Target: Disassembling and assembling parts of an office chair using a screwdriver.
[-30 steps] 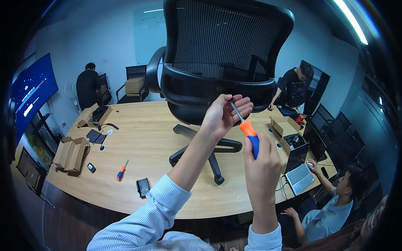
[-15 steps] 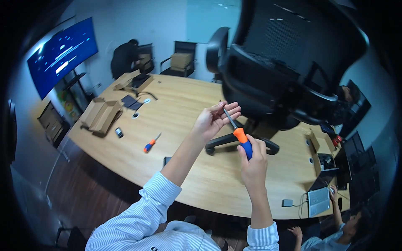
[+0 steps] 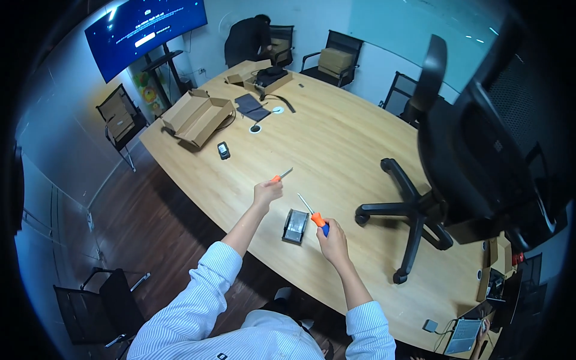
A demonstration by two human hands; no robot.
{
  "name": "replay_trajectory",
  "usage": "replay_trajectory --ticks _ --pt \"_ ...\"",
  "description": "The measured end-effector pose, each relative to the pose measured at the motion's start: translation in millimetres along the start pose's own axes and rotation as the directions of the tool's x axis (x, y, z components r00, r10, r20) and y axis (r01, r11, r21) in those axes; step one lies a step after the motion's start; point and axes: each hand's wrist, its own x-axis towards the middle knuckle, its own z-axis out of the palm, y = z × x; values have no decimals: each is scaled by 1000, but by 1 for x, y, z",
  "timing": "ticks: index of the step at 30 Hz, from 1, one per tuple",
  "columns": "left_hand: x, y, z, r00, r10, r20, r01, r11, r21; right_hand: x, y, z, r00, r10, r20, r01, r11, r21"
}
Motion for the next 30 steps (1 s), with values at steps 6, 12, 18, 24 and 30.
replay_trajectory --ticks 6,12,18,24,30 --pt "20 -61 -89 890 319 -324 83 587 805 11 3 39 995 46 88 -50 998 36" --pt "27 -84 -112 874 380 -303 46 556 830 17 8 62 986 91 143 -96 995 32" --pt "26 -82 -109 859 391 -330 51 576 816 26 12 87 972 98 216 -108 994 33" --pt "32 -84 -113 866 369 -338 62 593 803 22 11 92 969 101 226 -109 994 23" --pt "32 -90 -127 875 311 -372 116 611 783 -3 5 42 990 124 66 -133 980 151"
